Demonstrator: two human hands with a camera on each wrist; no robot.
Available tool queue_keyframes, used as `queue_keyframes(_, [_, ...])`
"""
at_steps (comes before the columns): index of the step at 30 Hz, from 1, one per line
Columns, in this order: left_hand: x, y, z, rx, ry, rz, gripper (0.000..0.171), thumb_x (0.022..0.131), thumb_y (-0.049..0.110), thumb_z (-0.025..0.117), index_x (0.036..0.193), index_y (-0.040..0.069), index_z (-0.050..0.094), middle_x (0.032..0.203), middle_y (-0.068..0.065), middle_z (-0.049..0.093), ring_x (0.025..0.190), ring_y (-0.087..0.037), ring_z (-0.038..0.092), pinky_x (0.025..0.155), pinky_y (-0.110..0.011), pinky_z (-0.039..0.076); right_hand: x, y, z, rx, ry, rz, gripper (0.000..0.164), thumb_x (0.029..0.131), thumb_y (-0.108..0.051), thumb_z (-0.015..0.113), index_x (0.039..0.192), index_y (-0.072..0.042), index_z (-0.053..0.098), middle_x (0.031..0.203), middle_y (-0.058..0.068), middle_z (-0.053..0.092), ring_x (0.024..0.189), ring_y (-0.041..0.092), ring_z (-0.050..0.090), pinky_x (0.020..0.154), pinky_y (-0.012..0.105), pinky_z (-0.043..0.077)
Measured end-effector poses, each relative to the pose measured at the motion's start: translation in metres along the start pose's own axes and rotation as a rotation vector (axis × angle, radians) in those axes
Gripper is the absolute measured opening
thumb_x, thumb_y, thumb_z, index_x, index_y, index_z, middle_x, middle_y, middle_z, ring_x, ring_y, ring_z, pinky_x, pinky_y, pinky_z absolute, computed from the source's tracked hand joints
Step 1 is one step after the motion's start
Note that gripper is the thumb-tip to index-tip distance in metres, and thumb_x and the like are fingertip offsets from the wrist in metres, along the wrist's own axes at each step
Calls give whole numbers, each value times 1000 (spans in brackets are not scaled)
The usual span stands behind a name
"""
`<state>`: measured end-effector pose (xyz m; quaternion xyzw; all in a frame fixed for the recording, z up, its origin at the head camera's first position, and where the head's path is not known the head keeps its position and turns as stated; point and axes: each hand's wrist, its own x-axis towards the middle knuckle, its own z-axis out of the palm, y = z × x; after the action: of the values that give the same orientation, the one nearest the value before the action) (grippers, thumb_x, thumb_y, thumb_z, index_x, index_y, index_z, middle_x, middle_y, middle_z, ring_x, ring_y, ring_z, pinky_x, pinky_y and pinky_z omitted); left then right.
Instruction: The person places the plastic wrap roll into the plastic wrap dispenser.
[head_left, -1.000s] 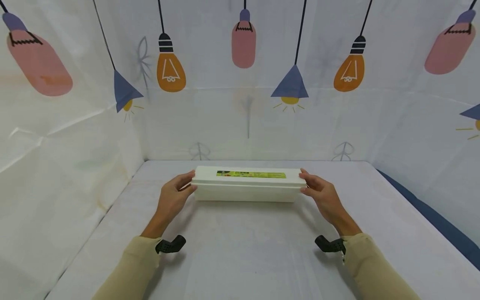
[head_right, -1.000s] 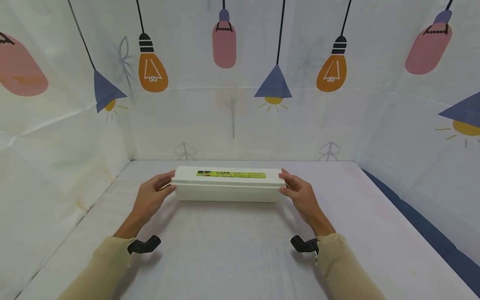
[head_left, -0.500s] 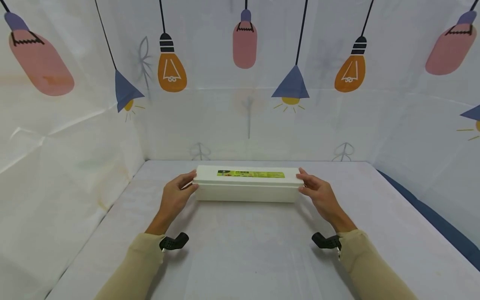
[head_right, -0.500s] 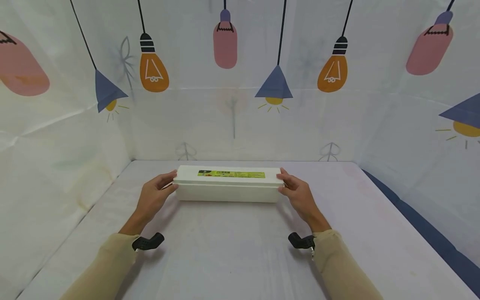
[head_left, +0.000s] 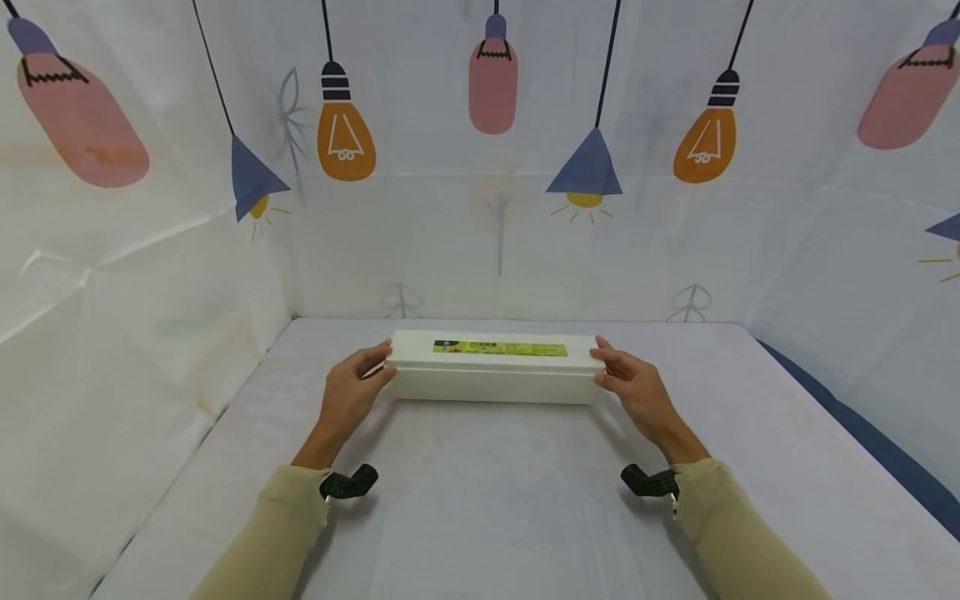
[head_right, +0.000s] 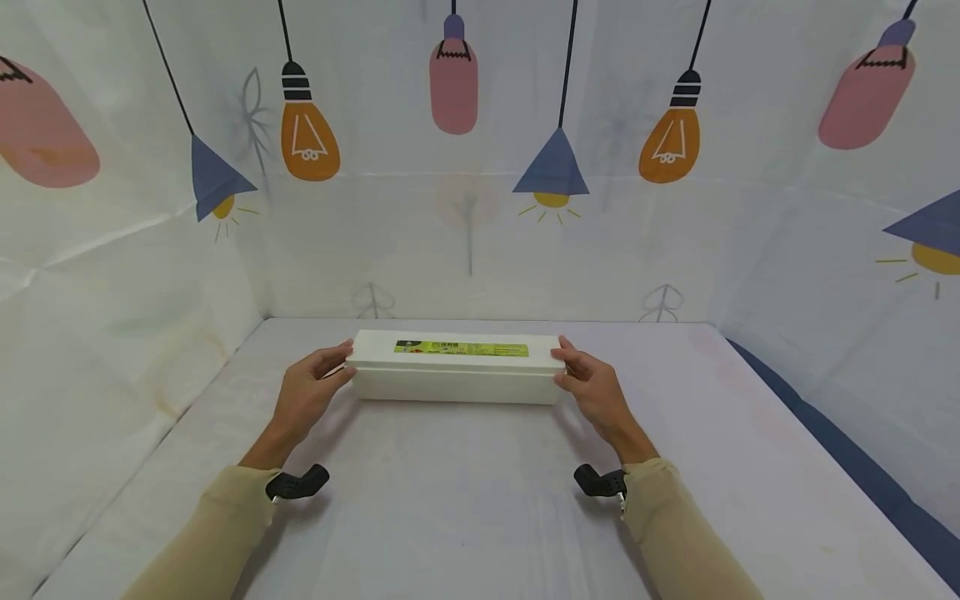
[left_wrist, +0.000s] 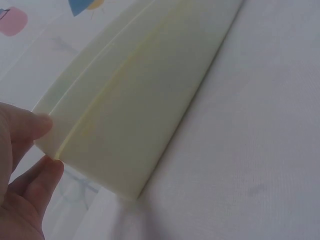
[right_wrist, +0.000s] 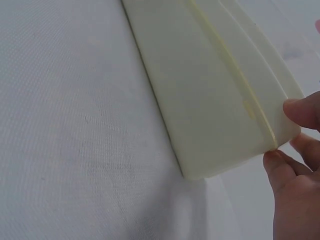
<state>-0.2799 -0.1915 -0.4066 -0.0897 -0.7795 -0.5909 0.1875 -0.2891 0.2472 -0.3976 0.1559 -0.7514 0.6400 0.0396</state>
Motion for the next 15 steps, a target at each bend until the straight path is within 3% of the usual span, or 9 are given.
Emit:
queue_keyframes(7, [0, -2, 1, -2, -6, -3, 32, 93, 2, 71, 125, -2, 65, 140, -5, 59, 129, -19, 55, 98, -21, 47, -1, 0, 0, -2, 10, 6, 45, 97, 3, 62, 138, 12, 49, 162, 13, 26, 149, 28, 24, 110, 21, 33])
queue_keyframes(15, [-2, -5, 2, -1, -8, -4, 32, 94, 2, 70, 125, -4, 65, 141, -7, 58, 130, -23, 55, 97, -21, 48, -3, 2, 0, -43, 14, -22, 42, 97, 3, 62, 137, 11, 52, 162, 13, 28, 149, 28, 25, 111, 21, 32])
